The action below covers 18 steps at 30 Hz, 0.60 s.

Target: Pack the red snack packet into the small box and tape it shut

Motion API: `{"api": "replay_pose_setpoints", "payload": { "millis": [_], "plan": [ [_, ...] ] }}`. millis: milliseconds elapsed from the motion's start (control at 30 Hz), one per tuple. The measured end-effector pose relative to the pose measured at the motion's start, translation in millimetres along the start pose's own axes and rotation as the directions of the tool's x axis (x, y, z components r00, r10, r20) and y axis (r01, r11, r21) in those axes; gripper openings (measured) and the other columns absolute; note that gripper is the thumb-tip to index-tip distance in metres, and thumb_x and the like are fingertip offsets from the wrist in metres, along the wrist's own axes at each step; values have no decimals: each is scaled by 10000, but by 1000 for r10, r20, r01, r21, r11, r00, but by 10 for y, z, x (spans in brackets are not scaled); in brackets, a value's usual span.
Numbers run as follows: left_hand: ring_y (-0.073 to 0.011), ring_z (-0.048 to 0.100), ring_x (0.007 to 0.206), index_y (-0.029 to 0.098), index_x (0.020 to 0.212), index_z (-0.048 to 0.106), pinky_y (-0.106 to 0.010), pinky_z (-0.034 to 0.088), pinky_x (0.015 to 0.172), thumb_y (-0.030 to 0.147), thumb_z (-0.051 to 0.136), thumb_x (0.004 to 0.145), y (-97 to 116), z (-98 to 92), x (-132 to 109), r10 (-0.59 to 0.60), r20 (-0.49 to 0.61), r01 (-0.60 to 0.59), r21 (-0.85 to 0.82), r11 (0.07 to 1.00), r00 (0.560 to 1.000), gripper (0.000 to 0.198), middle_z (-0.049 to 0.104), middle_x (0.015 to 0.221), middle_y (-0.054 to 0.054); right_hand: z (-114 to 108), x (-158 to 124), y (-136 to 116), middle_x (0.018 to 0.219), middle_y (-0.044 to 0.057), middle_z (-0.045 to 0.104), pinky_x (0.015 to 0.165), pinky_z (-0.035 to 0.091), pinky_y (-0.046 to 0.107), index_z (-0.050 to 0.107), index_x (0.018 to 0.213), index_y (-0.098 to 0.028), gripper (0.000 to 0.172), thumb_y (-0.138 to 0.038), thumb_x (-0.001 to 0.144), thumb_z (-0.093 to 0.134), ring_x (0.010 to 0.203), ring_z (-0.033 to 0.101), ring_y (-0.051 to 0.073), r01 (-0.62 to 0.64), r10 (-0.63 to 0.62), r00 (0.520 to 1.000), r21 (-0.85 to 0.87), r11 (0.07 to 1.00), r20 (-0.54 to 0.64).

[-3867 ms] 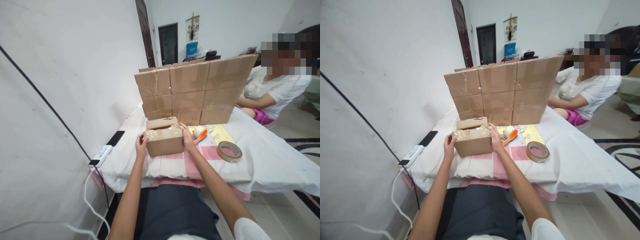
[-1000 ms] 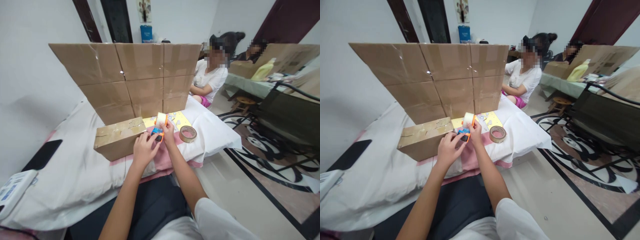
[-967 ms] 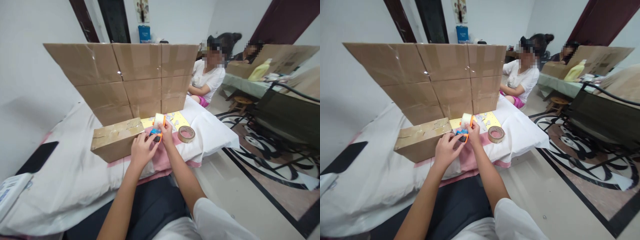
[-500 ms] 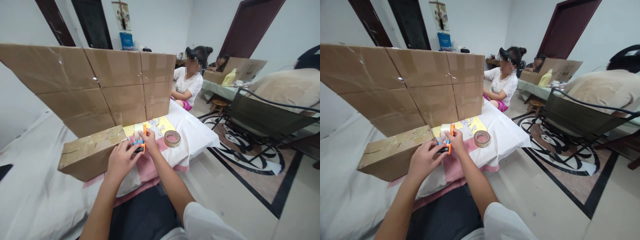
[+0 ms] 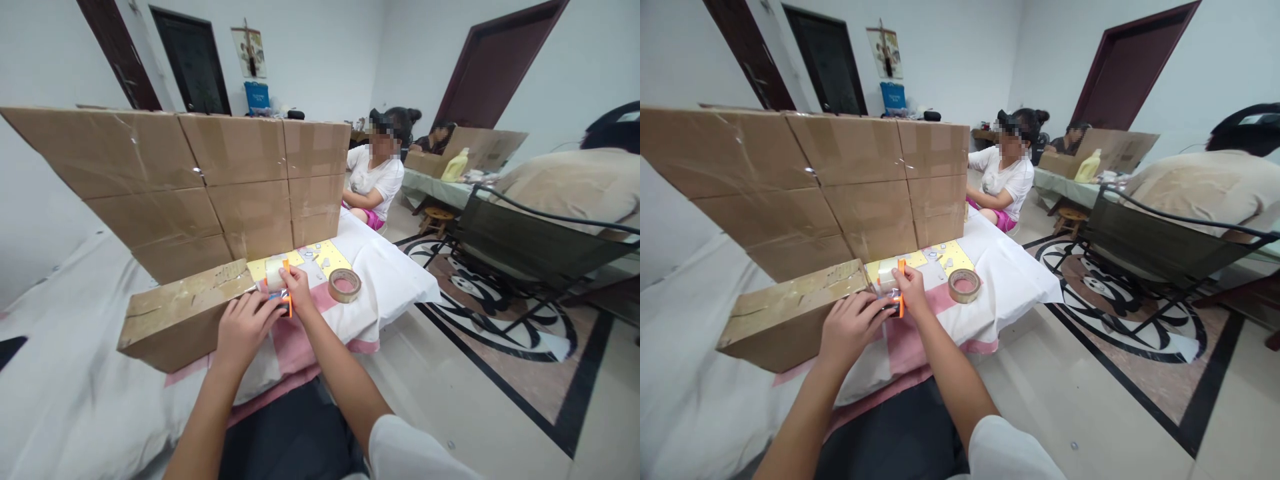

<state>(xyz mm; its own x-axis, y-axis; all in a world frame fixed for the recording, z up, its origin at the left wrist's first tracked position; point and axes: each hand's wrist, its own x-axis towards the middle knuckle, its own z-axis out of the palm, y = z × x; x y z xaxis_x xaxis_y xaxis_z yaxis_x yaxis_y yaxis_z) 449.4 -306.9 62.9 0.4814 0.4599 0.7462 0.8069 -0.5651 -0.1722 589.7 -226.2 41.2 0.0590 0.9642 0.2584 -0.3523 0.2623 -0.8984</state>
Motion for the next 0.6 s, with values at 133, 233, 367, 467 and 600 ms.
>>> {"api": "replay_pose_setpoints", "payload": {
  "millis": [133, 233, 367, 467, 600],
  "plan": [
    [-224, 595, 832, 214, 1052, 713, -341, 393, 734, 409, 655, 925, -69, -52, -45, 67, 39, -66, -27, 997, 997, 240, 679, 912, -59, -8, 8, 40, 618, -47, 419, 558, 296, 255, 489, 648, -196, 361, -495, 755, 660, 581, 352, 102, 0, 0, 1000, 0, 1000, 21],
    [-224, 595, 849, 217, 1035, 715, -344, 394, 740, 370, 658, 929, -125, -85, -61, 93, 66, -91, -37, 995, 993, 195, 686, 922, -56, -16, 12, 80, 603, -54, 382, 544, 274, 255, 472, 639, -201, 384, -513, 773, 650, 574, 332, 100, 7, -6, 999, -26, 1000, 51],
    [-209, 582, 801, 223, 1009, 721, -347, 389, 720, 283, 633, 948, -167, -106, -50, 160, 94, -157, -35, 987, 983, 123, 706, 897, -46, -19, 12, 120, 597, -59, 361, 537, 257, 254, 462, 632, -200, 404, -524, 786, 649, 570, 315, 95, 4, -1, 996, -31, 1000, 85],
    [-196, 576, 764, 225, 980, 715, -346, 378, 696, 232, 619, 951, -168, -105, -39, 215, 74, -215, -6, 977, 974, 101, 719, 882, -42, -16, 14, 143, 593, -60, 365, 531, 255, 251, 456, 629, -200, 421, -536, 790, 653, 565, 313, 93, -9, 12, 994, -27, 1000, 107],
    [-183, 574, 734, 215, 908, 695, -344, 365, 671, 195, 608, 951, -154, -91, -20, 244, 36, -245, 13, 969, 969, 99, 712, 847, -38, -13, 26, 172, 591, -57, 363, 525, 264, 247, 437, 613, -204, 455, -569, 788, 644, 559, 309, 94, -22, 26, 994, -38, 999, 106]
  ]
}}
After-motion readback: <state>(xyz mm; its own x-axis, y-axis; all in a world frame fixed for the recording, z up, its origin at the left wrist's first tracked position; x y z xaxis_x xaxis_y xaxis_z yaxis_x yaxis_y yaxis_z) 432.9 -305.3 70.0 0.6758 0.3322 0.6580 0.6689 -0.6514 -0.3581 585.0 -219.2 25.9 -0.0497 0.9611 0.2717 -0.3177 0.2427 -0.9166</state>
